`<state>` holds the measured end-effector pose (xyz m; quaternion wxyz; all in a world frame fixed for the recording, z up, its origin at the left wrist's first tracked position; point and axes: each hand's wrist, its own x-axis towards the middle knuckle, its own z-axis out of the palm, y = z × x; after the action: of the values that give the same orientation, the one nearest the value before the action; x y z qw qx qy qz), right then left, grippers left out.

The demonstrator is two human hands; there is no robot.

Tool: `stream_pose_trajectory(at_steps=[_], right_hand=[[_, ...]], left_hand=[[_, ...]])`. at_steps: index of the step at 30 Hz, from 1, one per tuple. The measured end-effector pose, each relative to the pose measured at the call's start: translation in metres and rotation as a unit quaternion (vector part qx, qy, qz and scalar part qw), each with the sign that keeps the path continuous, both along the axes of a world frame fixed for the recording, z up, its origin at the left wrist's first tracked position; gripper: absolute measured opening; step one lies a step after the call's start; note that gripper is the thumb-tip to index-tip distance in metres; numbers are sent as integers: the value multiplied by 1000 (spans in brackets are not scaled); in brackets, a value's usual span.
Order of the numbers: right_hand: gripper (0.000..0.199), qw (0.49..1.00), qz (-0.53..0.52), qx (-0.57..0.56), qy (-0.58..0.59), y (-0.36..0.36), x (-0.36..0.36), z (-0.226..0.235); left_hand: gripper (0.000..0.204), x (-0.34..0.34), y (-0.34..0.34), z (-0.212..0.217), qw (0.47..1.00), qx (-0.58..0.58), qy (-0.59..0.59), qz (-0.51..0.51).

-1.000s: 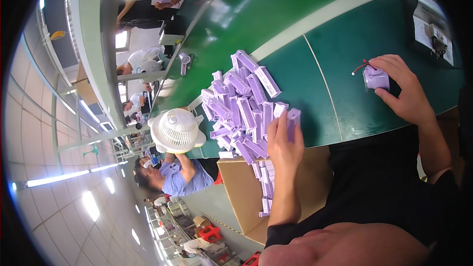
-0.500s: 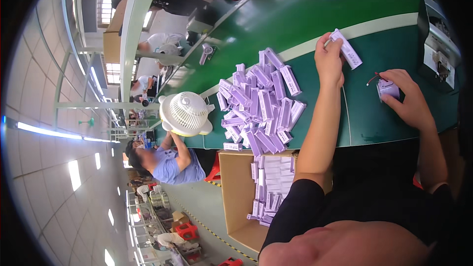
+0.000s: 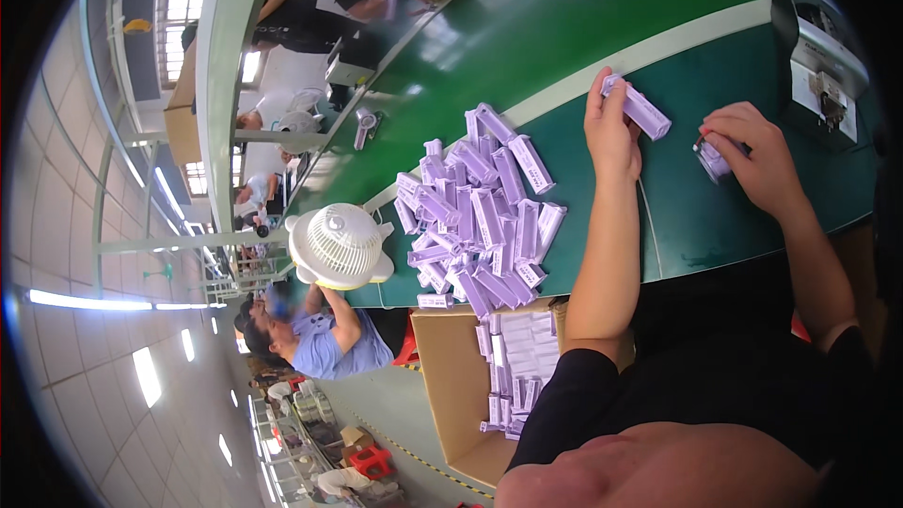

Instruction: Assembling small purple plastic housings by inserting internal components and securing them with an electric screwdriver.

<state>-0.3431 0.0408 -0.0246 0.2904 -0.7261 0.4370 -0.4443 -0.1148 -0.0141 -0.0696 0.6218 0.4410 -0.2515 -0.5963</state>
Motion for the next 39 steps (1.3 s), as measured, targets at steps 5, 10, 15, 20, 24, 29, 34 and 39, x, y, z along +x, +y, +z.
stream_pose_trajectory(at_steps=[5,10,15,20,24,29,34,39], right_hand=[[13,1000,-7,21,-18,-8,6,-6],[13,999,-4,22,-47,-8,4,-12],[12,998,47,19,-37,-15,-6,-17],[14,995,-2,41,-94,-17,-11,-25],[15,997,3,-3,-76,-20,-1,-26],[14,998,-40,-17,-49,-12,-1,-30],[11,992,-84,-59,-68,-8,4,-27],[10,986,-133,-83,-64,-10,4,-29]], left_hand=[[48,0,5,9,999,15,43,-1],[49,3,4,4,995,-28,91,-15],[45,3,4,2,997,-38,66,0],[37,-4,1,-3,995,-54,77,16],[25,14,-3,-13,995,-31,94,33],[37,2,5,0,998,-18,54,9],[35,-3,7,6,999,-20,43,11],[32,-1,7,7,998,-37,40,25]])
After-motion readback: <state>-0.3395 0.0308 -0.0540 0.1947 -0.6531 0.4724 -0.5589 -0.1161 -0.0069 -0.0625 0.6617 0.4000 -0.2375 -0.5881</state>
